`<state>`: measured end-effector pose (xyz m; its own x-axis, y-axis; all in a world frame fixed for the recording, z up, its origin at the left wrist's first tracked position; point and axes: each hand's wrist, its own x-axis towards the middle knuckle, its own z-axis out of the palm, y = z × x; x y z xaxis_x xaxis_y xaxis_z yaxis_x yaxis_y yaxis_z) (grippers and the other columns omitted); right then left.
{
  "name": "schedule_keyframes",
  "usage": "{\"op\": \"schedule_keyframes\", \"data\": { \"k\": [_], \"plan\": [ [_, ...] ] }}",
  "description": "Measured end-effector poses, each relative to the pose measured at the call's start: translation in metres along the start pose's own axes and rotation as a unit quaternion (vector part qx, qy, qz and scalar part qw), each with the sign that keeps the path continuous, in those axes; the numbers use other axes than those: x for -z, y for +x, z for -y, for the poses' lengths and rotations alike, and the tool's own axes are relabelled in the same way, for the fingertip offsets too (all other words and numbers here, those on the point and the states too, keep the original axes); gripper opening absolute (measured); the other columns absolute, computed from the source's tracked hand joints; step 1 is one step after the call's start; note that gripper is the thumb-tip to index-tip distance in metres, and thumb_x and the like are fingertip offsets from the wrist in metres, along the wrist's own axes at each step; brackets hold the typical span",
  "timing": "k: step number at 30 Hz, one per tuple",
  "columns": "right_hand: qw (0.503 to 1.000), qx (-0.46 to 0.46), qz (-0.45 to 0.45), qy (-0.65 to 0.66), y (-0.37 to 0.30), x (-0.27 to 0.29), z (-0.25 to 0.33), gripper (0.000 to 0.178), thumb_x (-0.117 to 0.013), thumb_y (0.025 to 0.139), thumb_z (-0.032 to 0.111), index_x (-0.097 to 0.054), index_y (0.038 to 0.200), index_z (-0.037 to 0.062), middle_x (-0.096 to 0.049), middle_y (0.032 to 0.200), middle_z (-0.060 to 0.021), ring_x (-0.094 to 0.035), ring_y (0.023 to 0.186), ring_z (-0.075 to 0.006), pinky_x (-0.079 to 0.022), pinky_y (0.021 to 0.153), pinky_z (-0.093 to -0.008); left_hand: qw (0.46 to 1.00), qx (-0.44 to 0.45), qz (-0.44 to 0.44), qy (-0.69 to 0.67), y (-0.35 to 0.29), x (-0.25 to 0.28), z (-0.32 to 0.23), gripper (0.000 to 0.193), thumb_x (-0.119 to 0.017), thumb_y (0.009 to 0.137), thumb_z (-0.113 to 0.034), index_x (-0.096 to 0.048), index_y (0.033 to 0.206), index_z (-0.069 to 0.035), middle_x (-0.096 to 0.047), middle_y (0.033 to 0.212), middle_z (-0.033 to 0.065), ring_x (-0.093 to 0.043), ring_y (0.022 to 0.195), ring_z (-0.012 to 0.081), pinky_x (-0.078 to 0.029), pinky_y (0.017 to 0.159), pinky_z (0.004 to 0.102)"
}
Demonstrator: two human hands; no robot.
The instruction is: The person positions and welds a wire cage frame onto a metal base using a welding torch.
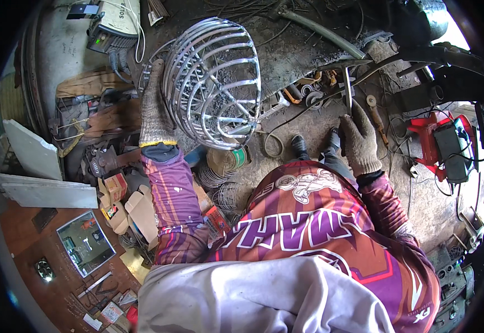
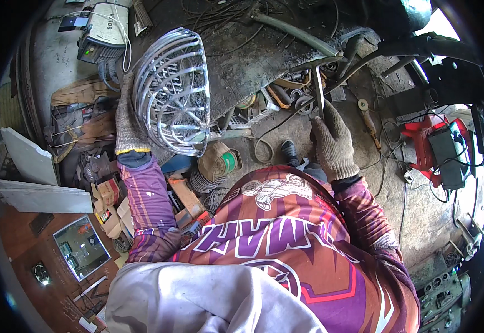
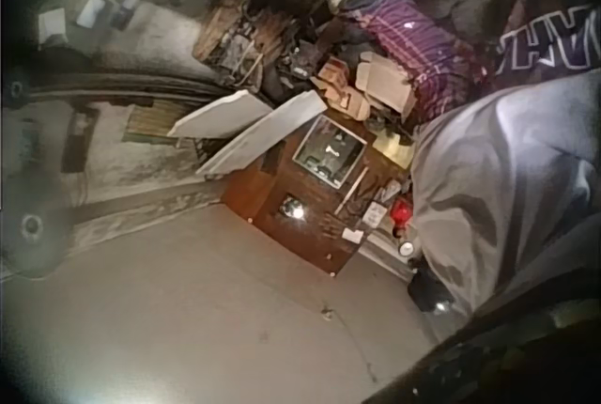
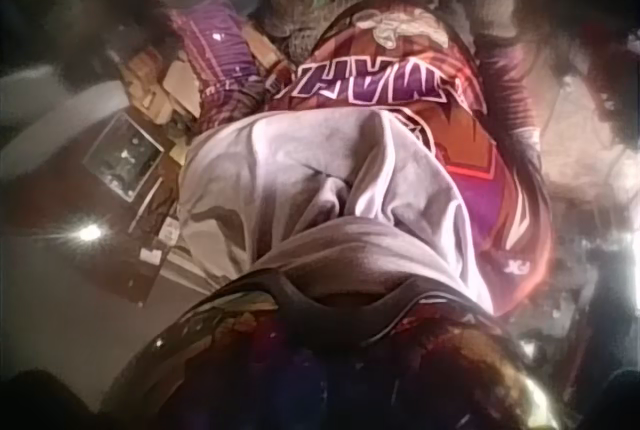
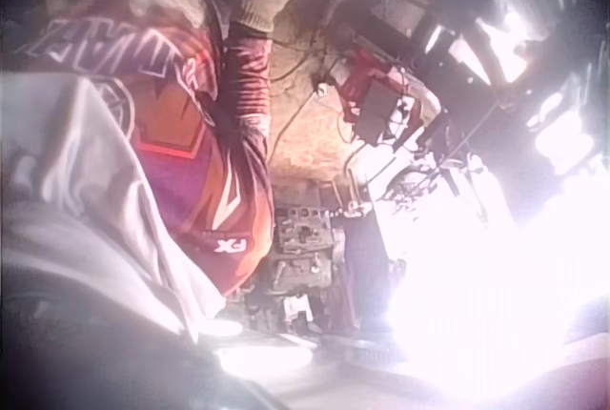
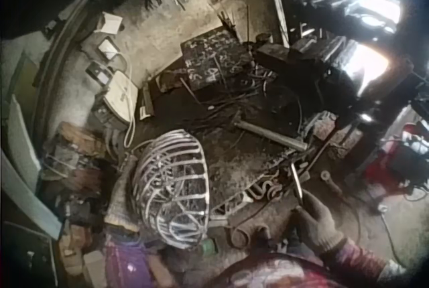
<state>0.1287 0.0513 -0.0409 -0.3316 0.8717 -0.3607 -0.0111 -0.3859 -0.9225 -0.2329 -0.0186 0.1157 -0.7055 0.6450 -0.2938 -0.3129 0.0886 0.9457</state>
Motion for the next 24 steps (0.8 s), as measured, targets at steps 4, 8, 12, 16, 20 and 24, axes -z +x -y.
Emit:
{"op": "schedule_keyframes", "data": {
  "k": [4,8,12,16,20,24],
  "plan": [
    [1.000,-0.022,0.013,-0.008,-0.003,0.002,0.005,0.045,-0.057,0.100,0.016,-0.049,0.143,0.0030,-0.057,0.083,0.0016,-0.053,0.071,-0.0062,-0.046,0.062,-0.0232,1.000,0.013,0.013,0.005,0.006,0.011,0.000,0.042,-0.059,0.100,-0.035,-0.062,0.129,-0.004,-0.069,0.119,0.0093,-0.068,0.100,0.0204,-0.055,0.087,0.0356],
    [0.999,-0.019,0.014,-0.023,-0.001,0.004,0.001,0.046,-0.058,0.100,0.017,-0.049,0.143,0.0029,-0.058,0.084,0.0011,-0.054,0.072,-0.0066,-0.046,0.063,-0.0235,0.996,-0.006,0.037,0.079,0.011,0.015,-0.001,0.049,-0.066,0.094,-0.041,-0.063,0.127,-0.004,-0.069,0.119,0.0100,-0.068,0.100,0.0223,-0.055,0.088,0.0365],
    [0.999,-0.017,0.009,-0.033,0.000,0.003,0.001,0.047,-0.059,0.099,0.017,-0.049,0.143,0.0028,-0.060,0.085,0.0001,-0.055,0.072,-0.0070,-0.047,0.063,-0.0238,0.987,-0.066,0.017,0.144,0.010,0.014,-0.003,0.045,-0.067,0.095,-0.039,-0.066,0.123,-0.004,-0.070,0.114,0.0096,-0.069,0.094,0.0192,-0.057,0.081,0.0331],
    [0.999,-0.012,0.003,-0.043,-0.003,0.002,0.001,0.045,-0.059,0.099,0.017,-0.050,0.141,0.0024,-0.061,0.085,-0.0007,-0.056,0.072,-0.0072,-0.047,0.063,-0.0241,0.982,-0.091,0.013,0.166,0.017,0.024,-0.004,0.042,-0.068,0.095,-0.037,-0.067,0.119,-0.003,-0.071,0.108,0.0079,-0.068,0.091,0.0170,-0.056,0.077,0.0306],
    [0.998,0.014,0.013,-0.057,-0.008,0.003,0.000,0.042,-0.058,0.099,0.016,-0.053,0.138,0.0019,-0.061,0.084,-0.0009,-0.056,0.070,-0.0074,-0.047,0.062,-0.0242,0.960,-0.137,0.008,0.245,0.019,0.013,-0.004,0.043,-0.074,0.090,-0.037,-0.069,0.111,0.001,-0.071,0.099,0.0065,-0.065,0.086,0.0129,-0.053,0.075,0.0276],
    [0.997,0.024,0.034,-0.069,-0.013,0.000,0.003,0.040,-0.059,0.099,0.016,-0.054,0.136,0.0015,-0.060,0.081,-0.0012,-0.055,0.069,-0.0075,-0.046,0.060,-0.0244,0.910,-0.145,0.005,0.388,0.033,0.009,0.003,0.052,-0.078,0.085,-0.045,-0.070,0.101,0.005,-0.070,0.089,0.0066,-0.061,0.080,0.0112,-0.050,0.073,0.0280]
  ]
}}
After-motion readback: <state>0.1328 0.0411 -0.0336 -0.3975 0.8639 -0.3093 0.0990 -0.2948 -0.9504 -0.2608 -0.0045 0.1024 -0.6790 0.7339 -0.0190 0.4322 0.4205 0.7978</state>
